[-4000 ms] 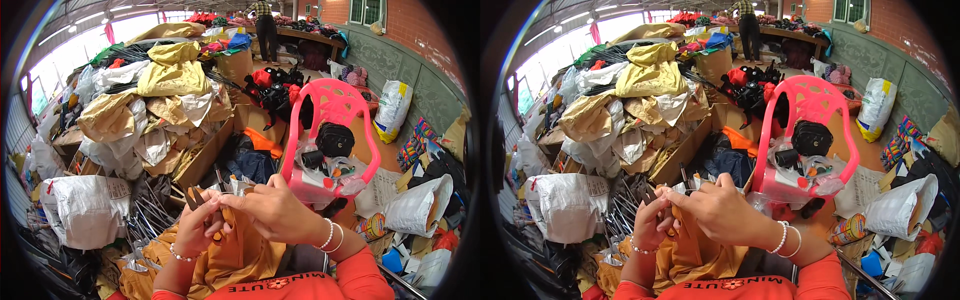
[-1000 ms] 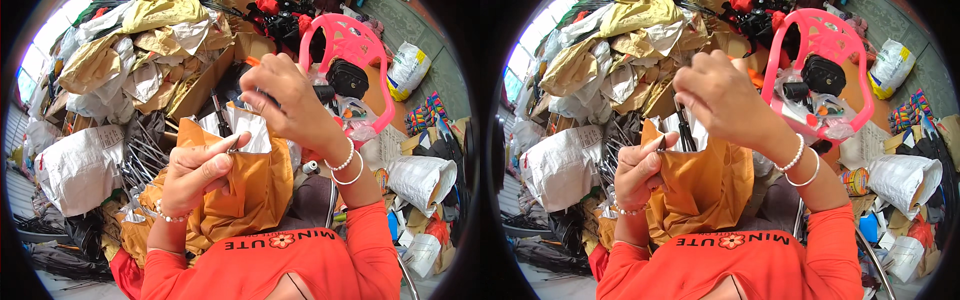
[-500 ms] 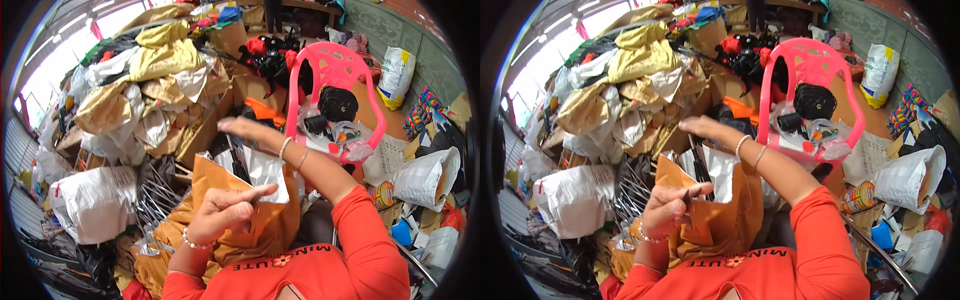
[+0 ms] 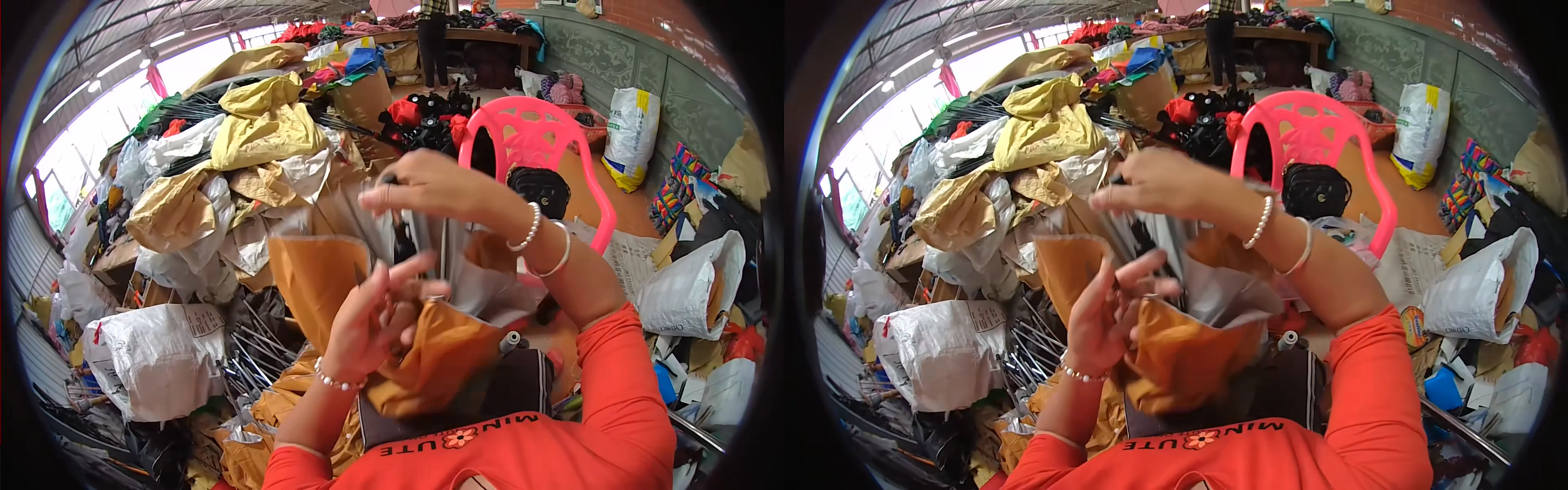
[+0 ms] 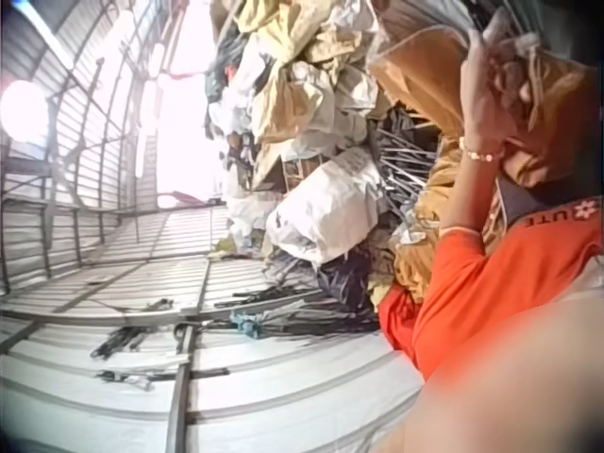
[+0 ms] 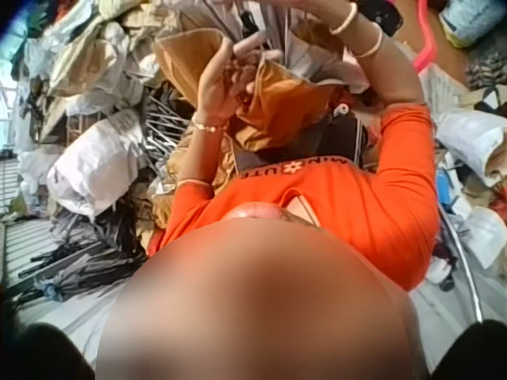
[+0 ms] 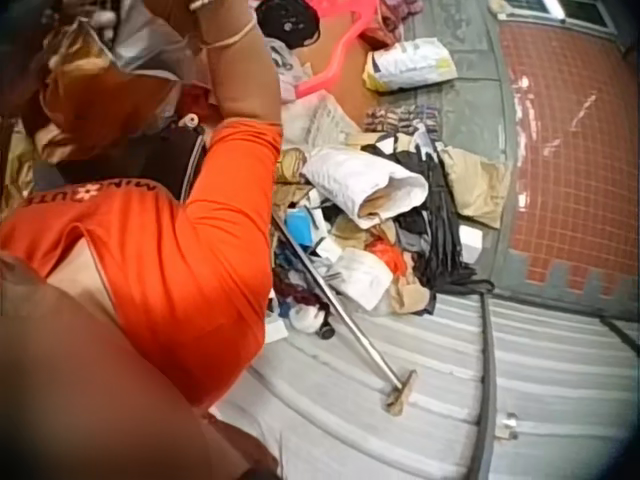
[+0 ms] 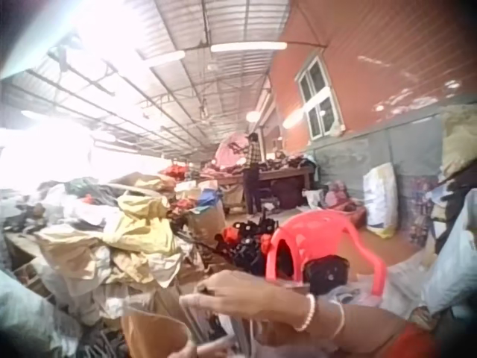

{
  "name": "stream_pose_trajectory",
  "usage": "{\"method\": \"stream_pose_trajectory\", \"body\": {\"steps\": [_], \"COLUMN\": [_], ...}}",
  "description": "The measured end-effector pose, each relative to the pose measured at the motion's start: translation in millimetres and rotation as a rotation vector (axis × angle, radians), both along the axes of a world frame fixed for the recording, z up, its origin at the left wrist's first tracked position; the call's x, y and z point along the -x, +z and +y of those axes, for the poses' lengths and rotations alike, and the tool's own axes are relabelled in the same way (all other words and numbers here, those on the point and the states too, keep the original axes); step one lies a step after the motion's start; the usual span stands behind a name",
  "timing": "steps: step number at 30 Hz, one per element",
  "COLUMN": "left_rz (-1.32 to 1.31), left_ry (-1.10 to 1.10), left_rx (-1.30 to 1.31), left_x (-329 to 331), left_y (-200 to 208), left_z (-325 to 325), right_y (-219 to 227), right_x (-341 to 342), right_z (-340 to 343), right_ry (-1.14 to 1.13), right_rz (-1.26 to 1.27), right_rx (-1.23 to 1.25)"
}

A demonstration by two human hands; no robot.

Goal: Assembling umbrellas by manually attaching the fabric to the metal rib structure.

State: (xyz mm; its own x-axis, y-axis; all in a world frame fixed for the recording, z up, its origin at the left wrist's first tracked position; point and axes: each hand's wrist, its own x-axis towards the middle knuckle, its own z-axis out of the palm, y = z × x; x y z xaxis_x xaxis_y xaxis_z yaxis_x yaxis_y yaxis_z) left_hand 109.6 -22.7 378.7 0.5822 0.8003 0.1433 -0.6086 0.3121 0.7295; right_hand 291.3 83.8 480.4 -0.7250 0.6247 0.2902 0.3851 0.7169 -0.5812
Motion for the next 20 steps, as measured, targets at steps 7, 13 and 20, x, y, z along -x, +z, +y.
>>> {"method": "stream_pose_trajectory", "body": {"steps": [7,13,20], "left_rz": [-0.415,-0.298,-0.104], "left_ry": [0.154,0.284,0.494], "left_rx": [0.081,-0.014,-0.164], "left_x": [-64.6,-103.5,-69.4], "left_y": [13.2,54.1,98.7], "left_z": [51.9,88.4,154.0], "right_y": [-3.9,-9.6,-13.1], "right_x": [-10.1,-40.6,-54.5], "right_z": [-50.5,-79.5,-154.9], "right_ry": [-0.166,-0.282,-0.086], "right_rz": [0.208,0.227,0.111], "right_rx": [-0.55,-0.746,-0.641]}}
